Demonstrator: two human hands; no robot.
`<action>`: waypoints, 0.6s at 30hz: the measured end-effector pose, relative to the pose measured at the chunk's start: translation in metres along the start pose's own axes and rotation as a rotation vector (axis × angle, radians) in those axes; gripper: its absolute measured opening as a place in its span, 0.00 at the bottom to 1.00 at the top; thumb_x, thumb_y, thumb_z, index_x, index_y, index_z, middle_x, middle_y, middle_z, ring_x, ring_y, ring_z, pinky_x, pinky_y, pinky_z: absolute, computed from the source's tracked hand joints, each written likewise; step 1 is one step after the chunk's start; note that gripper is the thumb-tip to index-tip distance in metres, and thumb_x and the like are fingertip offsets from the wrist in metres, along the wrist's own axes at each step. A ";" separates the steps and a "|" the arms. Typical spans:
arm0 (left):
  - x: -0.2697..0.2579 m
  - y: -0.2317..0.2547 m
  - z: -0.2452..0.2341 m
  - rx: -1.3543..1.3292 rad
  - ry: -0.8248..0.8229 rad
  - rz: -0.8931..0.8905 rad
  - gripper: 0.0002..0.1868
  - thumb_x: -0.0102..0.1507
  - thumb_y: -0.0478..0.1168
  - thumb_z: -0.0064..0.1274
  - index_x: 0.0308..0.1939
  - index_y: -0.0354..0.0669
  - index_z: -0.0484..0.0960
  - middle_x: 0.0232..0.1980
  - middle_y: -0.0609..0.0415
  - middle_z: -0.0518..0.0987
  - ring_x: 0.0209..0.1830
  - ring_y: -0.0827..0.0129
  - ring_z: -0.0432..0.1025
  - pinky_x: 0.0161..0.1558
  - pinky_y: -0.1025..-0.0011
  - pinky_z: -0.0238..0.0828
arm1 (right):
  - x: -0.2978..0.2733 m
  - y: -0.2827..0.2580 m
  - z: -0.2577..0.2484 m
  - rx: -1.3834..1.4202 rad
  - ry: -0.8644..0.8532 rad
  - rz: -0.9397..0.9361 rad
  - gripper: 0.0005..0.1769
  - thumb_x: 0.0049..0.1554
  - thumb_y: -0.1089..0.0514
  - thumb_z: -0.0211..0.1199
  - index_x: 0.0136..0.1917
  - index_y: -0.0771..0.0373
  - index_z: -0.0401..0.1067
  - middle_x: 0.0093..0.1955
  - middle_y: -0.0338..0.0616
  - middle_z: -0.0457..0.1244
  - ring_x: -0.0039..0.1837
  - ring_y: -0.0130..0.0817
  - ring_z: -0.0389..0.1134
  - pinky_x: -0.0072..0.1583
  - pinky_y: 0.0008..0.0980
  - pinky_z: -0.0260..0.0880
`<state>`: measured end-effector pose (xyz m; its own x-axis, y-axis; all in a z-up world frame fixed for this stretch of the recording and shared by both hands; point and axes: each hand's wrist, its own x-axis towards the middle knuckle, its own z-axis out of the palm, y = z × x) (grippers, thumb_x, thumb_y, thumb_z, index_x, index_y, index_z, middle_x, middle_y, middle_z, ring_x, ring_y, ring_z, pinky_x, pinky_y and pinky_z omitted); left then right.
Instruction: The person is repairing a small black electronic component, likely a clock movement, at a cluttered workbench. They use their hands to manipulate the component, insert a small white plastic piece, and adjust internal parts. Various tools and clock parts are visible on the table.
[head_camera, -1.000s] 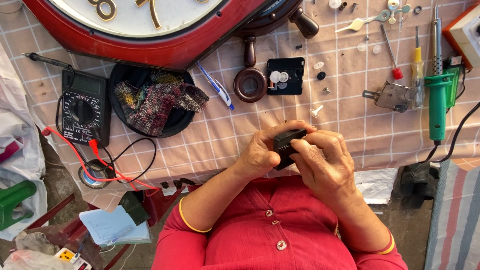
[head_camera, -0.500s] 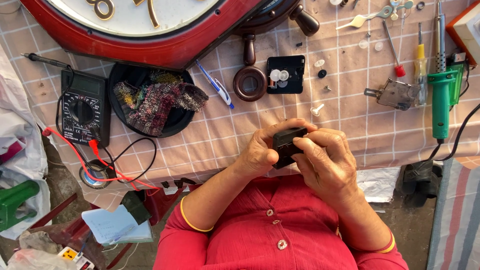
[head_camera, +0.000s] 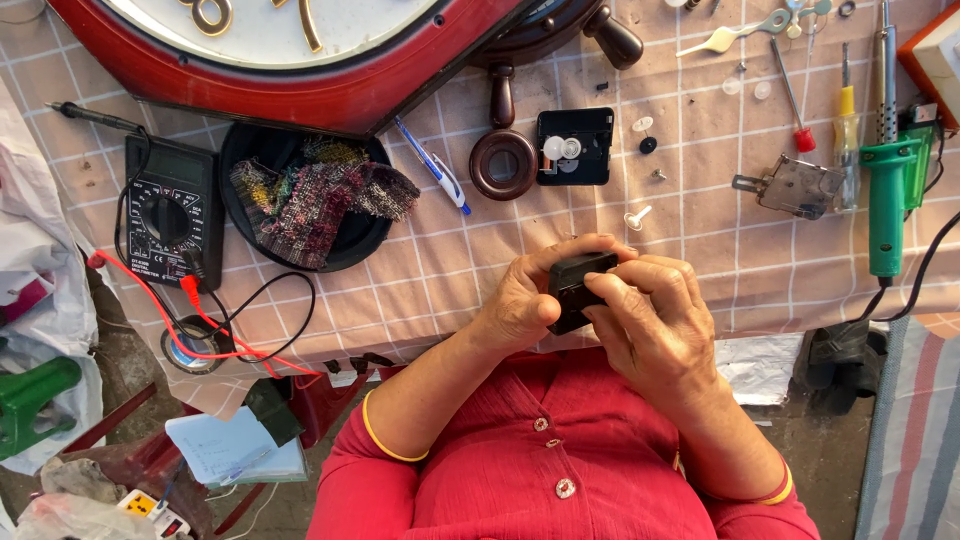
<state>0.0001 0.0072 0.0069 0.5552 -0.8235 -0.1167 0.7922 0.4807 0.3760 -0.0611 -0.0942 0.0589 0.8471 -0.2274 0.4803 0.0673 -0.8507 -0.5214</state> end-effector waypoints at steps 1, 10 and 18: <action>0.000 0.001 0.001 0.000 0.001 -0.007 0.44 0.44 0.55 0.62 0.54 0.28 0.67 0.50 0.37 0.71 0.48 0.63 0.70 0.47 0.73 0.70 | -0.001 0.001 0.000 0.005 -0.004 0.004 0.07 0.50 0.60 0.56 0.42 0.65 0.70 0.40 0.49 0.58 0.41 0.44 0.62 0.44 0.37 0.65; 0.001 -0.004 -0.007 -0.019 -0.006 -0.017 0.43 0.44 0.54 0.63 0.54 0.28 0.66 0.50 0.36 0.70 0.47 0.62 0.70 0.45 0.73 0.72 | 0.000 0.000 0.000 -0.013 -0.015 0.000 0.07 0.51 0.60 0.56 0.42 0.65 0.70 0.39 0.49 0.57 0.41 0.45 0.62 0.43 0.38 0.66; 0.003 -0.008 -0.015 0.029 -0.009 -0.009 0.41 0.46 0.51 0.62 0.55 0.30 0.66 0.52 0.36 0.69 0.50 0.59 0.68 0.48 0.71 0.70 | 0.000 -0.003 -0.004 -0.104 -0.066 0.007 0.06 0.52 0.61 0.54 0.43 0.63 0.70 0.38 0.47 0.57 0.40 0.42 0.62 0.44 0.37 0.64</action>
<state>-0.0011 0.0053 -0.0106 0.5454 -0.8306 -0.1123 0.7895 0.4640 0.4018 -0.0633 -0.0931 0.0630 0.8805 -0.2050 0.4274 0.0089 -0.8944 -0.4473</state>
